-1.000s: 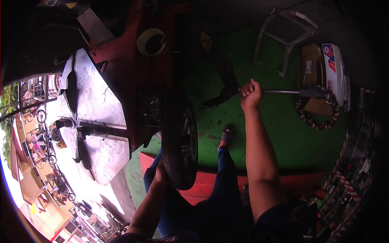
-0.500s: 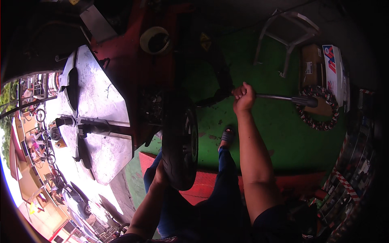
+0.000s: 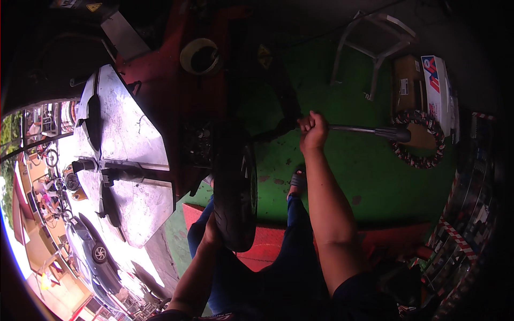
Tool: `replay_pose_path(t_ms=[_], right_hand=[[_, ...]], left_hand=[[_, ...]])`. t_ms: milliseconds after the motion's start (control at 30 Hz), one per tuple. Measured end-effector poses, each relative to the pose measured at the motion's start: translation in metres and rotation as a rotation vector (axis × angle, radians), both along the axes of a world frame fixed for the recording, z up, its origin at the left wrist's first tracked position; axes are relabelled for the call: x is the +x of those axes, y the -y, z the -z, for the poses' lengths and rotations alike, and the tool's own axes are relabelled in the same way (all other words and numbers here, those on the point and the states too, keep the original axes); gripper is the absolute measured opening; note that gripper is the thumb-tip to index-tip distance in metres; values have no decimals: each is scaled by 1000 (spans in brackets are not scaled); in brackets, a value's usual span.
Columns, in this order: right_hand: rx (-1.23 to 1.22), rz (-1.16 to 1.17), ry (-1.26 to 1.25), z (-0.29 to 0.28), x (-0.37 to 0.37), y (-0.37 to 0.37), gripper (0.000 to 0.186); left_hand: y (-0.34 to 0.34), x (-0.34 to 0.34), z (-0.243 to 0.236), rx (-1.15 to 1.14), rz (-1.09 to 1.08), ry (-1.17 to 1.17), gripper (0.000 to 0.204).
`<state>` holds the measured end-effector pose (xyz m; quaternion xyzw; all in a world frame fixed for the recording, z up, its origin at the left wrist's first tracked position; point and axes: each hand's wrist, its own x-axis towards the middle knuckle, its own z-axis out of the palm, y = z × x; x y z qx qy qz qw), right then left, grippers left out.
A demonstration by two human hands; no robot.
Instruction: Replacing a motorcycle tire using a tire changer machine.
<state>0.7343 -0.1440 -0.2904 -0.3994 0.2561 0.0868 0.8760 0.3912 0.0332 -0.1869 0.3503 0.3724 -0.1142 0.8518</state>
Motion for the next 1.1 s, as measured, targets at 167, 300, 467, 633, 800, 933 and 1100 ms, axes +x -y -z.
replay_pose_path(t_ms=[167, 300, 467, 633, 800, 933, 1100], right_hand=[[-279, -156, 199, -29, -7, 20, 13], [-271, -127, 391, -61, -2, 53, 12], [-245, -305, 405, -45, 6, 51, 21], [-419, -508, 346, 18, -26, -14, 29], [-419, -219, 249, 39, -34, -45, 38], [-162, -27, 109, 28, -22, -44, 42], [-177, 44, 47, 19, -21, -53, 42]], left_hand=[[0, 0, 4, 46, -27, -47, 54], [-2, -1, 3, -4, -47, -87, 54], [-1, 5, 0, 80, 3, -50, 54], [-6, 5, 1, 32, -17, -55, 55], [-15, -5, 9, -13, -15, -63, 56], [-15, -12, 14, 6, -15, -76, 57], [-19, -13, 14, -83, -53, -38, 58]])
